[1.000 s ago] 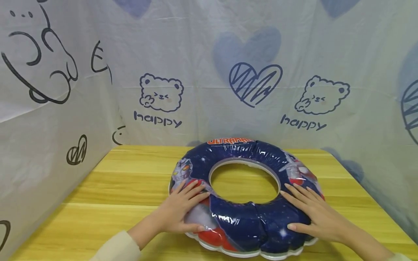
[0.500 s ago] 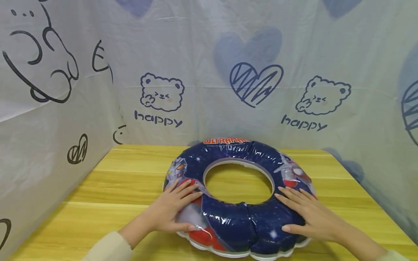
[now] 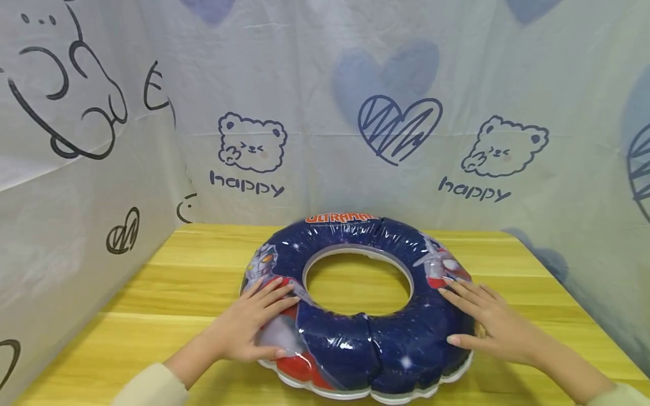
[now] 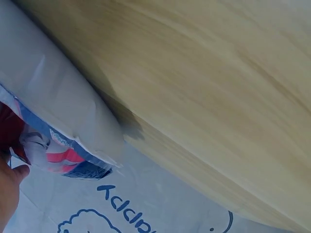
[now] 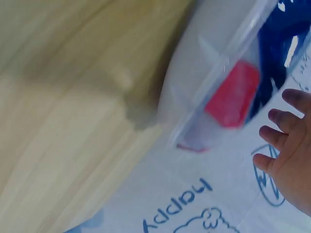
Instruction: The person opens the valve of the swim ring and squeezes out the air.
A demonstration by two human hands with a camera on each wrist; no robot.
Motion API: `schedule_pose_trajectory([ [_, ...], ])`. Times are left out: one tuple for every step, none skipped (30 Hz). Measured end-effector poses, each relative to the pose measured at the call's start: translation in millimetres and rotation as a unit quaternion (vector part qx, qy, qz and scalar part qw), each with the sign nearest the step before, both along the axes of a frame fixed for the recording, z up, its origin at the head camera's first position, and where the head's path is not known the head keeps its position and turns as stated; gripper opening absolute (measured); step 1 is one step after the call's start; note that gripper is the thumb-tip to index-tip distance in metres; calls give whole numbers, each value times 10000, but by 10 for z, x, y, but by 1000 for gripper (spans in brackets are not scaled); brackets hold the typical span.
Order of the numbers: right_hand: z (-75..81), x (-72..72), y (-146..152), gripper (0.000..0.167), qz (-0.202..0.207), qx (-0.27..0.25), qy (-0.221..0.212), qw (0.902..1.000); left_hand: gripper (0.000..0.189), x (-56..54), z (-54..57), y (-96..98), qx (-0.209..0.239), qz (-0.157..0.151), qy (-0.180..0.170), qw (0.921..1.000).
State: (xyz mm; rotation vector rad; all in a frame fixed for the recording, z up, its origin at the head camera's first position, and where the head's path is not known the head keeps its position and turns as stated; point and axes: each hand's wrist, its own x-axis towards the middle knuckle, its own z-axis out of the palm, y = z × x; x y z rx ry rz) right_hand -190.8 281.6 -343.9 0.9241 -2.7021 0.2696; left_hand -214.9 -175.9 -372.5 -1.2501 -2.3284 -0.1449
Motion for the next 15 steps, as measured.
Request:
schedule_pose_trajectory([
  [12,-10,26,70,-54,-67,-67,9999,76,3,7,-6,7,-15,14,10000],
  [22,-18,46,70,-117,-124,-137,9998,76,7,12,-11,4,-22,34,10000],
  [28,-22,61,69,-179,-188,-237,9994,76,15,17,-11,-5,-15,55,10000],
  [32,-25,73,69,-263,-250,-338,9988,77,27,23,-9,-12,-5,61,10000],
  [31,-26,76,68,-334,-314,-408,9981,77,39,26,-3,-10,19,55,10000],
  [25,-25,77,67,-405,-379,-498,9972,77,54,29,7,-7,31,64,10000],
  [15,-27,75,67,-474,-464,-579,9961,77,68,30,20,-4,48,71,10000],
  [2,-29,69,67,-555,-543,-616,9951,78,81,29,35,5,65,68,10000],
  [-17,-39,68,67,-617,-634,-632,9941,78,95,30,54,20,76,66,9999],
  [-31,-49,65,68,-716,-730,-682,9924,79,107,31,73,33,74,73,9999],
  [-49,-65,63,69,-796,-837,-697,9909,80,115,28,93,37,71,98,9999],
  [-66,-81,63,70,-898,-936,-731,9889,80,122,29,112,31,53,128,9999],
  [-83,-99,63,71,-993,-1049,-785,9864,81,128,27,132,24,35,157,9999],
  [-99,-114,64,72,-1106,-1140,-860,9836,82,136,26,151,7,21,170,9999],
  [-115,-127,65,74,-1217,-1223,-952,9804,82,144,24,169,-11,6,168,9999],
])
